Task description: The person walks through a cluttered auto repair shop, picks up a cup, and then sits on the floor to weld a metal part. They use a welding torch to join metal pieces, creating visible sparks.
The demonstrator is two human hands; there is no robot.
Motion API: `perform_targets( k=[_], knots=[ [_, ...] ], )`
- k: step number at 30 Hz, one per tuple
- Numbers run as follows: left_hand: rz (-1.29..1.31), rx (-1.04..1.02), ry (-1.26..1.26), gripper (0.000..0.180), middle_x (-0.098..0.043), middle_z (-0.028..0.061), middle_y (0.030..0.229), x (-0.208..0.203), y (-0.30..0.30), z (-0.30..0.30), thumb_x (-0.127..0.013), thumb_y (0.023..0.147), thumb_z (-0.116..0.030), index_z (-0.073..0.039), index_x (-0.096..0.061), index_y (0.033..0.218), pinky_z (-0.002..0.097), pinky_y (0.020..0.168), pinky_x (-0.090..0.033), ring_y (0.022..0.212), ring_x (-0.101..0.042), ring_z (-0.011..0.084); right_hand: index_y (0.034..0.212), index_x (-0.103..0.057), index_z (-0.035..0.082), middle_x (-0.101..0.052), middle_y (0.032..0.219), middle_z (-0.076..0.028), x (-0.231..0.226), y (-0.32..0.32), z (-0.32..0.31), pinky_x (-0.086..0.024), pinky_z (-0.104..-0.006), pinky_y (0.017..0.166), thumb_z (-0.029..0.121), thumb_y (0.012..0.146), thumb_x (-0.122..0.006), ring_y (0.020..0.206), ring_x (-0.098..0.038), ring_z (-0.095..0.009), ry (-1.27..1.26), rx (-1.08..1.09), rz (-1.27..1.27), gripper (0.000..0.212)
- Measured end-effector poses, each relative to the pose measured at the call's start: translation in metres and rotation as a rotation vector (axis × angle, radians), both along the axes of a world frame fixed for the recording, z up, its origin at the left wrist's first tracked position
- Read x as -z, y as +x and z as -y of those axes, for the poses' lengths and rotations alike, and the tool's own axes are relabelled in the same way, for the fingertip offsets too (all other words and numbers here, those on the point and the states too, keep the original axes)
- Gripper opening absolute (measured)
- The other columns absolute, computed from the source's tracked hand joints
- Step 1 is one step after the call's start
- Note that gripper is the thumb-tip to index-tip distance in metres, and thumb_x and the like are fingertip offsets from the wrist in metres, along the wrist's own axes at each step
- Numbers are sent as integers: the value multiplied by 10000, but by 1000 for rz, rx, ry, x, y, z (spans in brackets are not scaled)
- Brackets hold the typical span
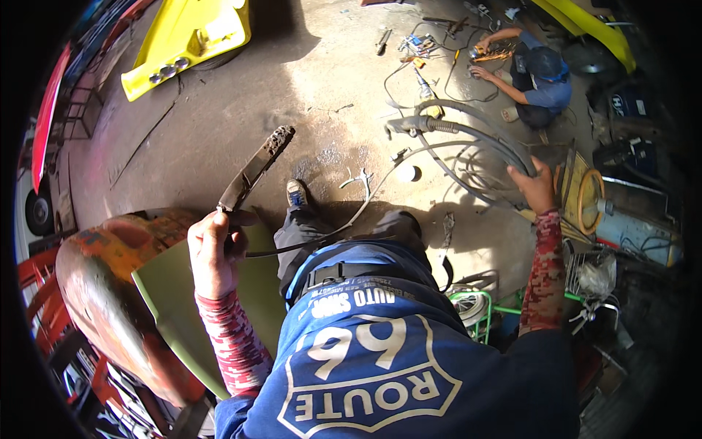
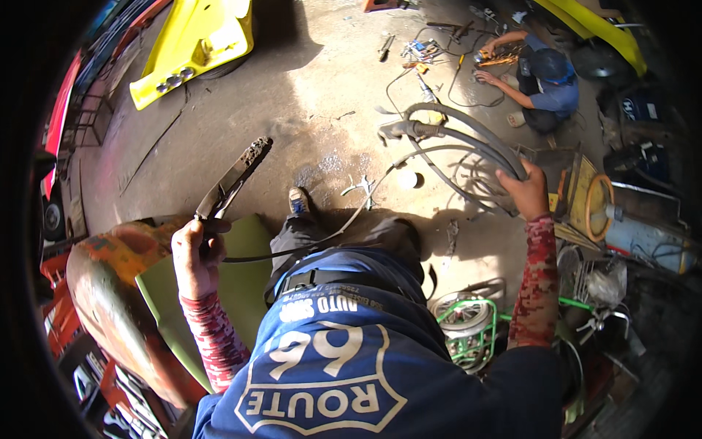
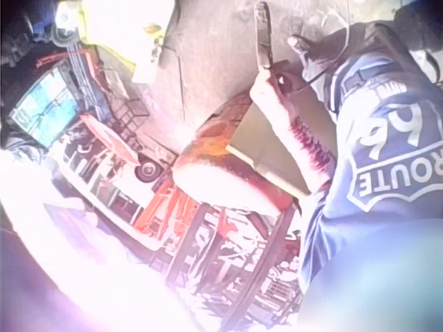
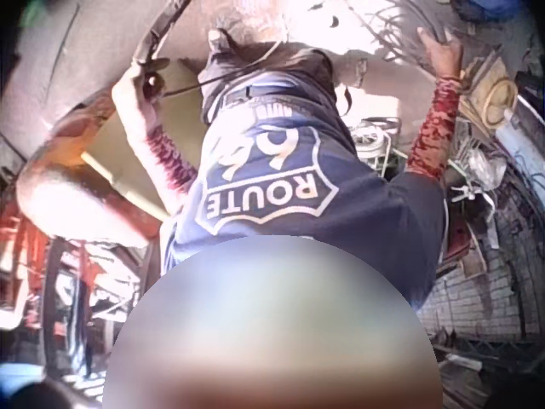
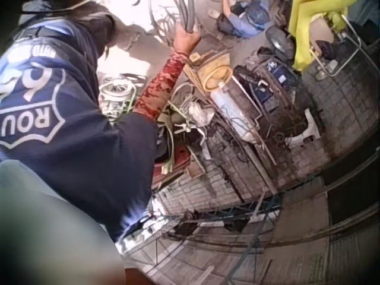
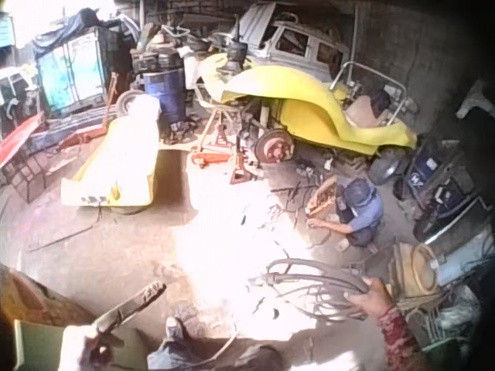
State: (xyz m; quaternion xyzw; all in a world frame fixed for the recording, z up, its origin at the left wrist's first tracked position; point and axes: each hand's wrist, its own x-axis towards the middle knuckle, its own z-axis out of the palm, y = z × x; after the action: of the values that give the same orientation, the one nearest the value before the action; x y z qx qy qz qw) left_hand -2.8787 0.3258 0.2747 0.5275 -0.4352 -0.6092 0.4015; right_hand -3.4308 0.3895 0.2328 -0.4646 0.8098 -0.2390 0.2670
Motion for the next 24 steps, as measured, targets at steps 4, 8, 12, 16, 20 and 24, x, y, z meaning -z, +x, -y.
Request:
perform_targets(
  k=[4, 8, 12, 16, 20, 24],
  knots=[
    [52, 202, -2, 515, -498, 1, 528, -15, 70, 74, -522, 1041, -384, 77, -723, 929, 229, 424, -273, 415, -360, 51, 1045, -715, -27, -734, 871, -65, -26, 39, 58, -507, -304, 745, 166, 862, -763, 781, -639, -111, 27, 20, -120, 271],
    [50, 334, -26, 500, -473, -20, 531, -20, 89, 155, -512, 1047, -380, 64, -723, 952, 235, 423, -248, 425, -343, 40, 1015, -712, -28, -721, 861, -99, -49, 63, 71, -509, -312, 741, 167, 852, -765, 791, -656, -128, 9, 10, -138, 259],
    [138, 302, 34, 486, -441, -49, 566, -15, 48, 227, -527, 1043, -419, 33, -705, 1041, 234, 430, -220, 447, -313, 38, 991, -707, -21, -693, 819, -114, -52, 72, 68, -509, -321, 724, 173, 815, -781, 760, -655, -156, -41, 38, -215, 272],
    [50, 254, 136, 643, -443, -40, 600, -5, 5, 287, -438, 1053, -532, 52, -706, 1060, 245, 460, -215, 484, -308, 48, 946, -698, -13, -660, 745, -114, -34, 88, 47, -502, -329, 684, 181, 782, -788, 690, -641, -187, 11, 118, -132, 270],
    [192, 380, 74, 735, -425, -42, 590, 0, -38, 336, -431, 1033, -628, 55, -703, 1035, 249, 457, -218, 480, -312, 56, 892, -674, -5, -657, 731, -131, -2, 112, 10, -495, -362, 658, 167, 771, -784, 675, -642, -205, 136, 311, 147, 237],
    [280, 575, 98, 678, -397, -38, 569, 10, -83, 375, -481, 1031, -589, 49, -710, 997, 253, 451, -233, 474, -317, 61, 854, -678, 56, -642, 727, -139, 29, 136, -22, -509, -406, 698, 213, 758, -778, 716, -657, -310, 301, 295, 40, 209]
  ],
)
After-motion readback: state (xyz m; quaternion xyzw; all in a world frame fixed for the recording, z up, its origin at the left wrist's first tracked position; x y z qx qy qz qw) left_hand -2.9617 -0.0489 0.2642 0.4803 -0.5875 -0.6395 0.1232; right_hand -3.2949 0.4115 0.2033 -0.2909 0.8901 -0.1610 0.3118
